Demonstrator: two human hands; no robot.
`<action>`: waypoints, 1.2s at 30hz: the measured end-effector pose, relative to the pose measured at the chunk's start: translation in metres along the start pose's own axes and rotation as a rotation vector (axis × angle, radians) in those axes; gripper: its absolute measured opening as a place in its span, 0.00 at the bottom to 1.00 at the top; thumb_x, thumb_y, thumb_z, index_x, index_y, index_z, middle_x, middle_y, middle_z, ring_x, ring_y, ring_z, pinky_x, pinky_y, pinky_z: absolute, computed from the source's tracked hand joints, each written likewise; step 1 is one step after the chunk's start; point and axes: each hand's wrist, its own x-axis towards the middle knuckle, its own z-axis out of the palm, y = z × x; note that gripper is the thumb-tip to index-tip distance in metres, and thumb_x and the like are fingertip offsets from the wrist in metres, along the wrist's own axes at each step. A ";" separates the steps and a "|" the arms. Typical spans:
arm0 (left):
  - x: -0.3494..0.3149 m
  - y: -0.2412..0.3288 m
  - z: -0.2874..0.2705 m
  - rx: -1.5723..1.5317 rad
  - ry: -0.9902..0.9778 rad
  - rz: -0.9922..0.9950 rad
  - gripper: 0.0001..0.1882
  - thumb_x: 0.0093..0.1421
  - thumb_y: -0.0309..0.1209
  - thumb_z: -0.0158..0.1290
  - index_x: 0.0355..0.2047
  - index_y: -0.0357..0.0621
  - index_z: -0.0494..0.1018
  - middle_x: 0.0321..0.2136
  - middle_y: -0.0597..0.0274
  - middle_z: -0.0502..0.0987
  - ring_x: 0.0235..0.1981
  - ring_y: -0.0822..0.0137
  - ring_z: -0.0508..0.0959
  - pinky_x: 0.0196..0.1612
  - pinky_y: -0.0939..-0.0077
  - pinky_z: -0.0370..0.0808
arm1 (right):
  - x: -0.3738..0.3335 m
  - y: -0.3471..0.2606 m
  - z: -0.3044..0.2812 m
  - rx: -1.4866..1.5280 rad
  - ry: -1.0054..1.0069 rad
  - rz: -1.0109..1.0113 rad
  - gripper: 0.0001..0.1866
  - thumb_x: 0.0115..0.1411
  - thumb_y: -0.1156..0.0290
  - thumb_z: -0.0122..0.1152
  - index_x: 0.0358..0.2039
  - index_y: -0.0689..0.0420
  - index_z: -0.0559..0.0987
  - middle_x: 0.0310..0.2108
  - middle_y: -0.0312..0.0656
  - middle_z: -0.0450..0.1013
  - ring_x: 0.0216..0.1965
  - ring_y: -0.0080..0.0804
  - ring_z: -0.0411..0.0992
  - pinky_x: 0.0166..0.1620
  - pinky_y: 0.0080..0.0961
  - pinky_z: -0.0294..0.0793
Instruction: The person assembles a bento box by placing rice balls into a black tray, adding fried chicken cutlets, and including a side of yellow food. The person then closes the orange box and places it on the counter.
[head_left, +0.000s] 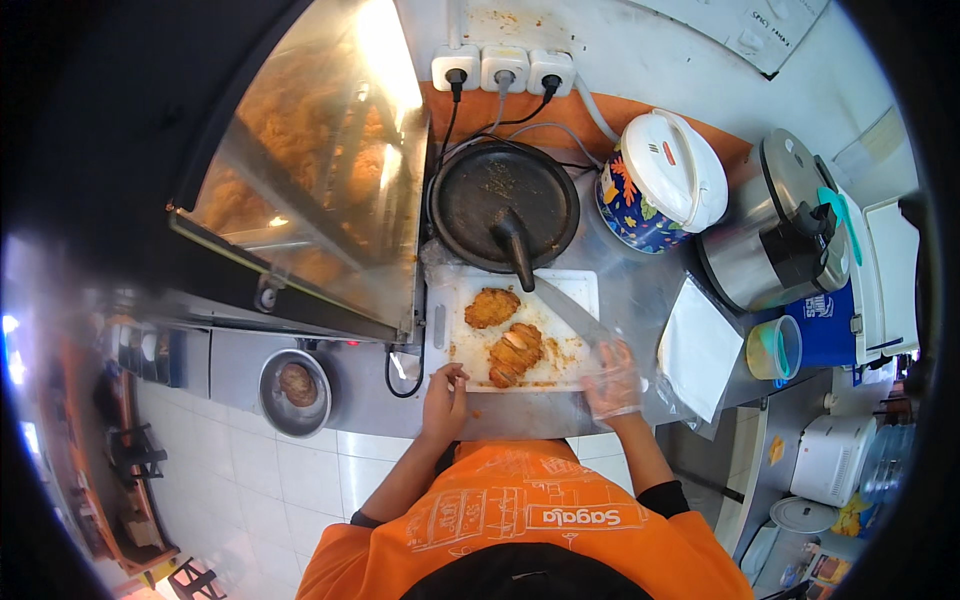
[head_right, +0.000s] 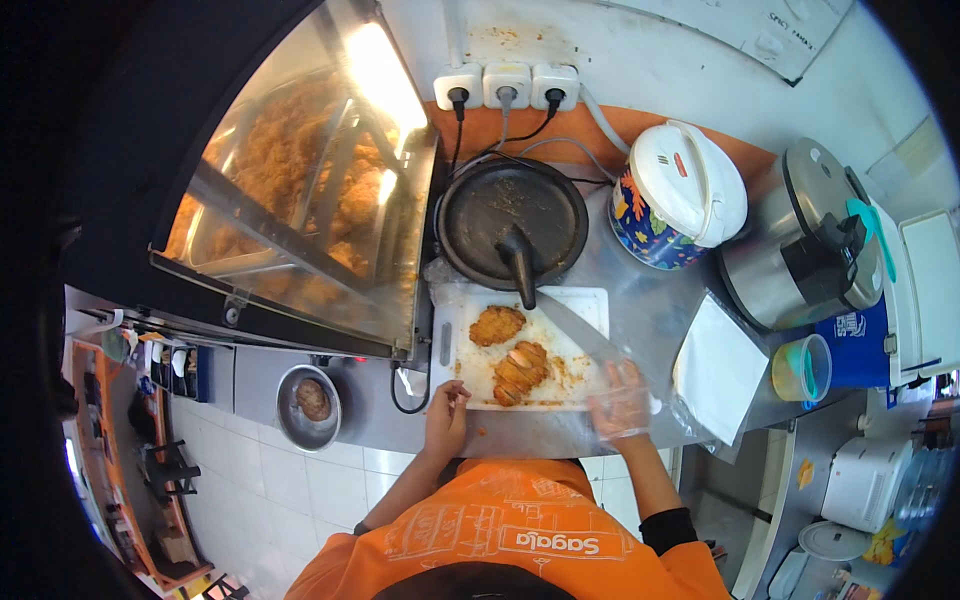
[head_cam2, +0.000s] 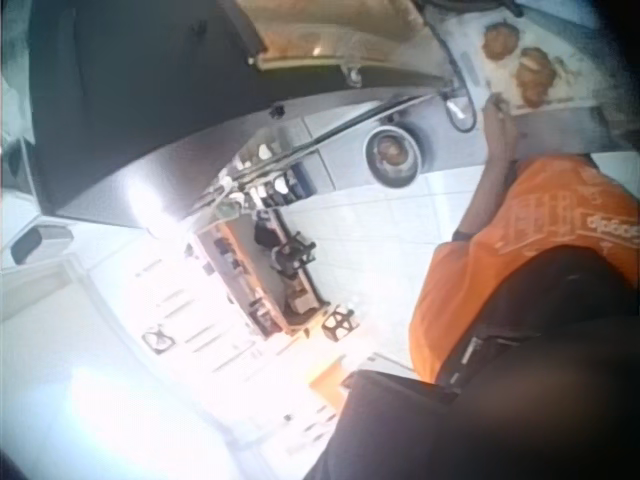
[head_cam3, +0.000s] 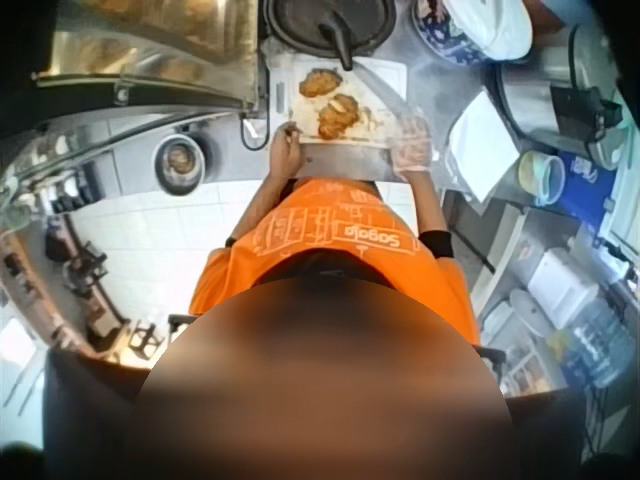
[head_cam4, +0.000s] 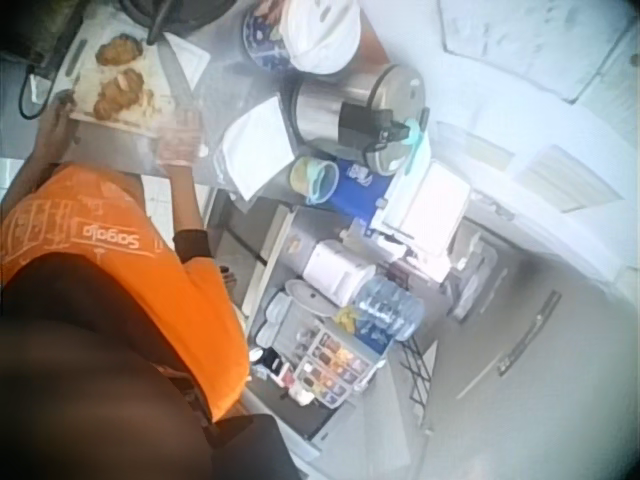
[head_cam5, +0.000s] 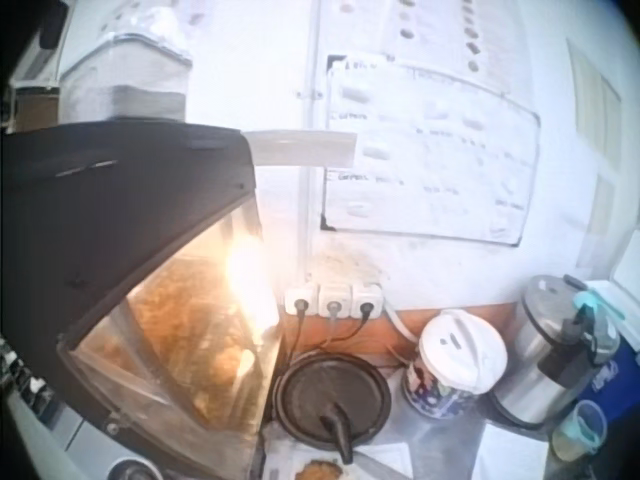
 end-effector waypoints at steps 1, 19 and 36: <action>-0.001 -0.001 -0.001 -0.024 -0.014 0.022 0.13 0.68 0.25 0.45 0.51 0.36 0.66 0.37 0.57 0.74 0.36 0.69 0.73 0.41 0.77 0.69 | 0.010 -0.019 0.002 0.182 0.062 -0.110 0.35 0.55 0.54 0.61 0.61 0.57 0.69 0.59 0.60 0.64 0.60 0.61 0.61 0.64 0.52 0.57; -0.054 -0.010 -0.094 -0.030 -0.073 0.025 0.13 0.67 0.24 0.45 0.51 0.37 0.66 0.31 0.55 0.76 0.31 0.65 0.78 0.37 0.73 0.74 | 0.076 -0.122 0.100 -0.013 -0.038 0.064 0.12 0.60 0.59 0.56 0.40 0.50 0.81 0.42 0.45 0.76 0.41 0.42 0.74 0.39 0.38 0.77; -0.157 -0.081 -0.319 -0.107 1.118 -0.031 0.09 0.69 0.29 0.45 0.47 0.40 0.70 0.30 0.64 0.76 0.30 0.76 0.72 0.35 0.79 0.69 | 0.020 -0.239 0.033 2.194 -1.002 0.441 0.35 0.52 0.64 0.63 0.62 0.56 0.65 0.56 0.55 0.67 0.49 0.45 0.74 0.48 0.38 0.80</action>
